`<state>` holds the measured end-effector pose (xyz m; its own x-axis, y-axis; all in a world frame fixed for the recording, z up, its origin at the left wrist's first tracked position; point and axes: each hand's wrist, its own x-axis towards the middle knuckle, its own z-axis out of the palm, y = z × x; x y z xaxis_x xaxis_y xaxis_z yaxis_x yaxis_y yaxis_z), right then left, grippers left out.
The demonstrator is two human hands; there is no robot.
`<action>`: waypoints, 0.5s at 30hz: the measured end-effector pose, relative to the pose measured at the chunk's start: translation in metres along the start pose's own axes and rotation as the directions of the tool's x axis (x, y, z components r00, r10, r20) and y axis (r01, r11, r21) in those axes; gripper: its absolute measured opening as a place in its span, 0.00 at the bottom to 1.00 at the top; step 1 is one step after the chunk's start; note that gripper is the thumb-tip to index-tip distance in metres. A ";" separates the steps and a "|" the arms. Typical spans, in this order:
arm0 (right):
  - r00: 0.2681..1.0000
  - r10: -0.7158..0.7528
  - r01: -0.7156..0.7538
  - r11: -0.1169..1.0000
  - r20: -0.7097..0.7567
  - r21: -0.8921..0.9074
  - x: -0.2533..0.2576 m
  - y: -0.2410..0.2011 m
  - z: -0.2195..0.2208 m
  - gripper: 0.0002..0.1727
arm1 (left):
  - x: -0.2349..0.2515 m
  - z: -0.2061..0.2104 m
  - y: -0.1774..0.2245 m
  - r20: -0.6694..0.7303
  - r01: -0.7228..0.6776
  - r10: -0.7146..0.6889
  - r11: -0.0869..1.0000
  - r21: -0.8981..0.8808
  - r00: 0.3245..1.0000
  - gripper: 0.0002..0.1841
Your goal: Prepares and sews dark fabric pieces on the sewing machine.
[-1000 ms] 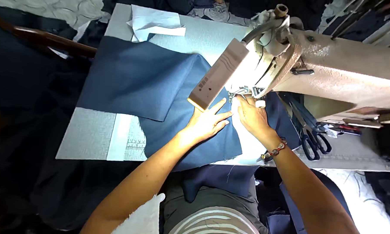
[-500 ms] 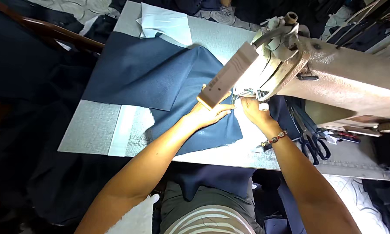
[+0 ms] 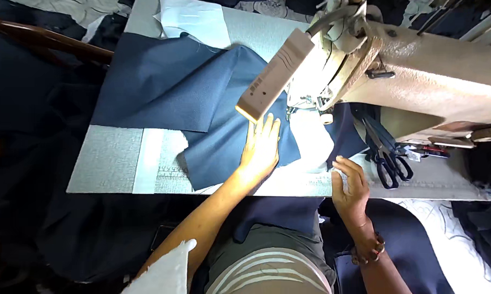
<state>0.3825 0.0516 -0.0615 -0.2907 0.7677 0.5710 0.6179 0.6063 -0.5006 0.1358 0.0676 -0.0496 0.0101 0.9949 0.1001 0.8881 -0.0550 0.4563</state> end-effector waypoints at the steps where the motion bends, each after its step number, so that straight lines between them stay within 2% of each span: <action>1: 0.995 0.062 -0.058 0.997 0.080 -0.044 -0.012 0.003 -0.002 0.21 | -0.001 0.002 -0.001 -0.007 -0.005 0.005 1.000 0.014 1.000 0.25; 3: 0.978 0.079 -0.045 0.984 0.195 -0.174 -0.027 0.000 -0.008 0.26 | 0.000 0.001 -0.002 -0.008 -0.008 0.008 1.000 0.025 1.000 0.25; 6: 0.984 0.018 0.049 0.929 0.179 -0.367 -0.044 -0.015 -0.015 0.31 | 0.000 0.001 -0.005 -0.010 -0.014 0.015 0.999 0.032 1.000 0.26; 9: 0.989 0.037 0.028 0.900 0.140 -0.435 -0.048 -0.026 -0.023 0.33 | -0.001 0.004 -0.007 -0.025 -0.020 0.021 0.999 0.043 0.999 0.27; 12: 0.985 0.091 -0.022 0.913 0.150 -0.407 -0.027 -0.040 -0.033 0.25 | 0.000 0.004 -0.006 -0.015 -0.024 0.025 0.997 0.072 1.000 0.28; 13: 0.984 0.096 -0.039 0.938 0.152 -0.345 -0.017 -0.047 -0.033 0.22 | 0.000 0.004 -0.006 -0.011 -0.021 0.022 0.997 0.078 1.000 0.28; 15: 0.986 0.104 -0.090 0.990 0.132 -0.106 0.003 -0.061 -0.020 0.14 | 0.000 0.004 -0.004 -0.003 -0.014 0.014 0.997 0.075 1.000 0.28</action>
<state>0.3586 0.0128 -0.0160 -0.3188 0.8471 0.4251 0.7155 0.5092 -0.4783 0.1335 0.0682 -0.0548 0.0215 0.9938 0.1095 0.9199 -0.0625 0.3871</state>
